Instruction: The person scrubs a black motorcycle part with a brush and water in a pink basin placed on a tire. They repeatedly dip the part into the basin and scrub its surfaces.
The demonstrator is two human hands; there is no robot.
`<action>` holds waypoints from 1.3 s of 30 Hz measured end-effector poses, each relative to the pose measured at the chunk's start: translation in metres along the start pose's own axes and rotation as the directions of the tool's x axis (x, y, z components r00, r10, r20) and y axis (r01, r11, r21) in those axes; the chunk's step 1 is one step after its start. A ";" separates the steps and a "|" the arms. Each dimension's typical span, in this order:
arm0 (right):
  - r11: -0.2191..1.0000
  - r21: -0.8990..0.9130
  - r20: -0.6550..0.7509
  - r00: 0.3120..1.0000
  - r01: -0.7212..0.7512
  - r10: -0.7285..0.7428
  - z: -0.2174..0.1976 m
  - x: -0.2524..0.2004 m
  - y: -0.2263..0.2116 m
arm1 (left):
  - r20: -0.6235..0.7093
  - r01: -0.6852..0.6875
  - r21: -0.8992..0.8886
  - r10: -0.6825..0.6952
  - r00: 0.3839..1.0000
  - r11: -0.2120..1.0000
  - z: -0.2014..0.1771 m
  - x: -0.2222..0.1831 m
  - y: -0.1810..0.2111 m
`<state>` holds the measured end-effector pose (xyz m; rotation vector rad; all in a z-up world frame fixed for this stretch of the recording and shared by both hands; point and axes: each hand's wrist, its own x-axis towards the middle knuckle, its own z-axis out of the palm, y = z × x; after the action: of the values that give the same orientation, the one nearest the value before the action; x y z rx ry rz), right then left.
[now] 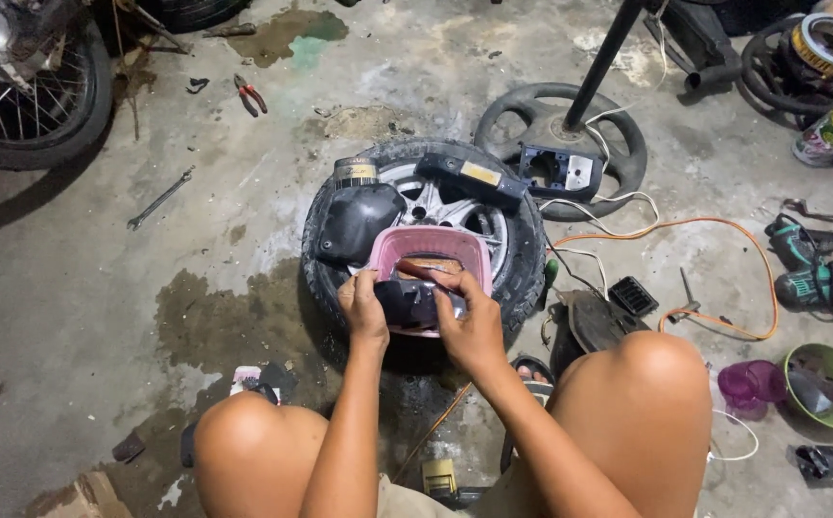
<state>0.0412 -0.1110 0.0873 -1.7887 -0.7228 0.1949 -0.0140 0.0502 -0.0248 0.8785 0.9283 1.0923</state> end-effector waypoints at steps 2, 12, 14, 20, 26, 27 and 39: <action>1.000 0.025 0.001 1.000 0.009 -0.009 0.004 0.000 0.002 | 0.002 -0.009 0.011 0.009 1.000 1.000 0.006 -0.010 0.006; 0.989 0.149 0.105 0.994 0.016 -0.032 0.022 -0.016 -0.009 | -0.022 -0.028 0.048 0.029 0.999 0.998 0.017 -0.014 0.010; 0.987 0.159 0.098 0.994 0.034 -0.050 0.020 -0.010 -0.005 | -0.013 -0.030 0.039 0.030 0.999 0.999 0.014 -0.015 0.003; 0.983 -0.020 0.180 0.968 0.183 -0.177 0.024 -0.004 0.025 | 0.004 -0.058 0.048 0.057 0.998 0.997 0.019 -0.025 0.015; 0.961 -0.066 0.247 0.938 0.269 -0.245 0.024 -0.011 0.027 | 0.005 -0.067 0.073 0.067 0.998 0.995 0.018 -0.026 0.012; 0.968 -0.047 0.249 0.942 0.246 -0.227 0.025 -0.013 0.026 | 0.007 -0.071 0.079 0.071 0.997 0.994 0.018 -0.027 0.012; 0.985 0.004 0.239 0.956 0.174 -0.170 0.029 -0.023 0.017 | -0.010 -0.227 0.388 0.250 0.968 0.893 0.021 -0.037 0.017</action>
<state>0.0150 -0.1037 0.0571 -1.7252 -1.0502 0.2902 -0.0071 0.0156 0.0044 1.3180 1.1285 1.1690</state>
